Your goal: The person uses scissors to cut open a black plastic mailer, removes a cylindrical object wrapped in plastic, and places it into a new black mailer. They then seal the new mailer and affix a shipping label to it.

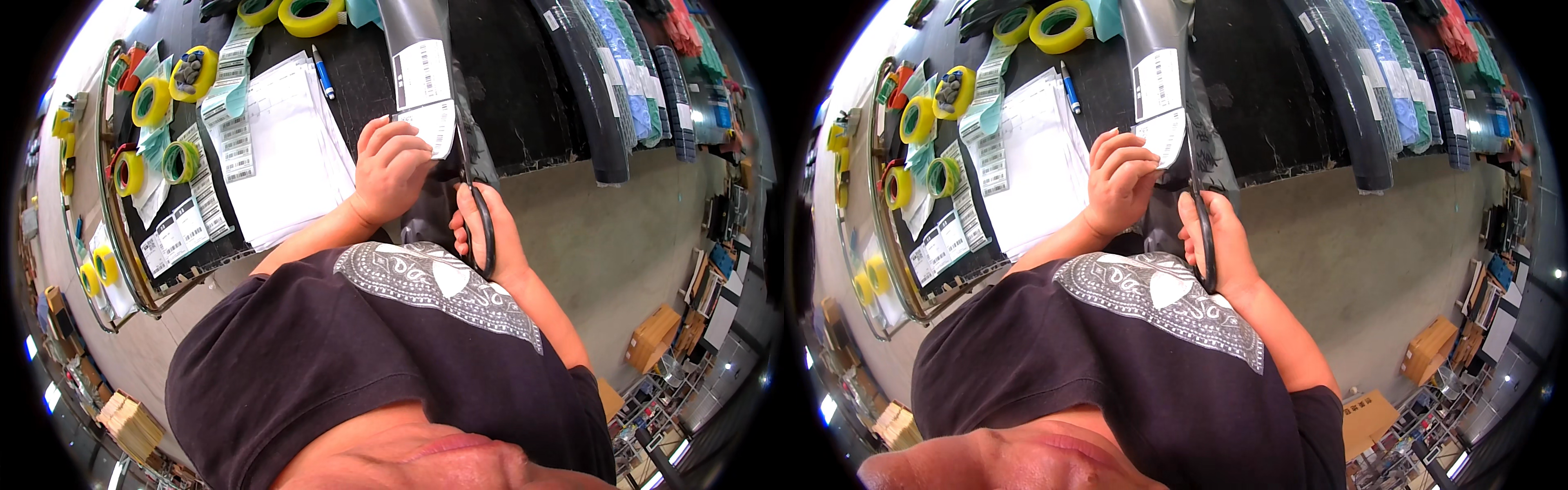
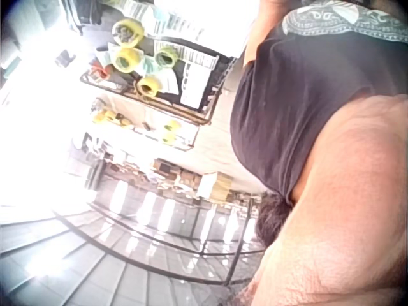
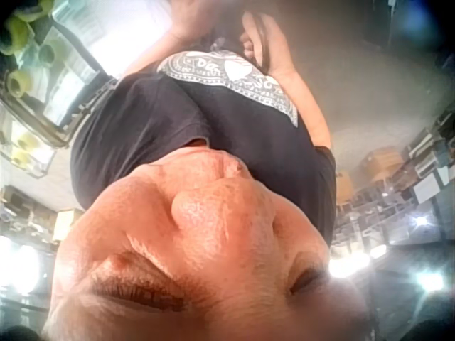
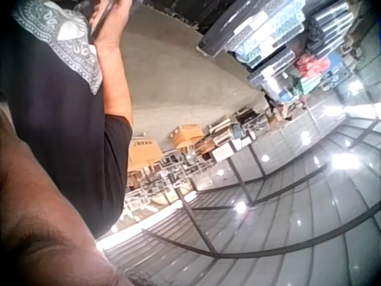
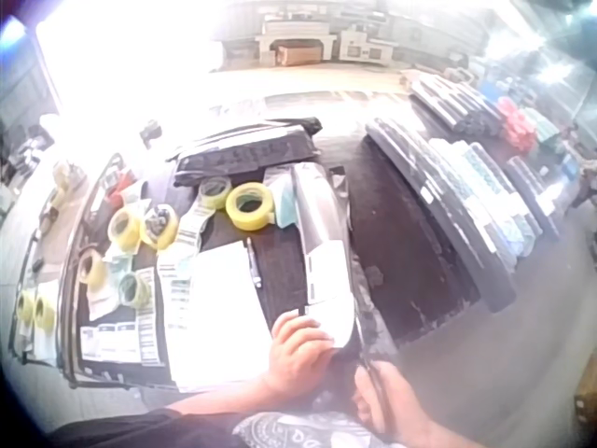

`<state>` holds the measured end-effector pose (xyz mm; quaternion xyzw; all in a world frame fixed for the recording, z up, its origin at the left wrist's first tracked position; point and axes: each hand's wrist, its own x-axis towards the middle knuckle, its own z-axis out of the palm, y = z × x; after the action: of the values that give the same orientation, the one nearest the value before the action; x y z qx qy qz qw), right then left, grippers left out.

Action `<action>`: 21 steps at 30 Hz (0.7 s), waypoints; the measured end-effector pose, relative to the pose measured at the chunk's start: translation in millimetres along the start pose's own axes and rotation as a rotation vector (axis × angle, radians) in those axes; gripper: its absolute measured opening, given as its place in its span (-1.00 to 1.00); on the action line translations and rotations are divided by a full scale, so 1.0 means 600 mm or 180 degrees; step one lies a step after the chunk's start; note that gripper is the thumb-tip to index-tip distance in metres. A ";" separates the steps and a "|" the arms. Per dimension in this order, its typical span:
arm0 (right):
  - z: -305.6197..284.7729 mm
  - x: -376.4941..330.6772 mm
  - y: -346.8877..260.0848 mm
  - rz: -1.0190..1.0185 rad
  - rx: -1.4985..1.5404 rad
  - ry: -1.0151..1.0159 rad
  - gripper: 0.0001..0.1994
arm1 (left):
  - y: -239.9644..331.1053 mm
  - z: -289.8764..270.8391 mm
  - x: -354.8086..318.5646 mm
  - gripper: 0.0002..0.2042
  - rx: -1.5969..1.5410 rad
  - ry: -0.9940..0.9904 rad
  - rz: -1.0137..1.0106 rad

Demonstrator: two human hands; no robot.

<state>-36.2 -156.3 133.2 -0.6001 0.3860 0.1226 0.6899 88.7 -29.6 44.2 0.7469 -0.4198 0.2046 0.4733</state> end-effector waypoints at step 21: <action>-0.005 0.023 -0.017 -0.0149 0.0201 -0.0085 -0.54 | -0.014 0.003 0.002 -0.83 -0.0144 0.0177 -0.0061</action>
<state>-21.4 -165.5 131.2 -0.5852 0.3662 0.1022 0.7162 96.0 -30.0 40.0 0.7341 -0.4038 0.2111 0.5034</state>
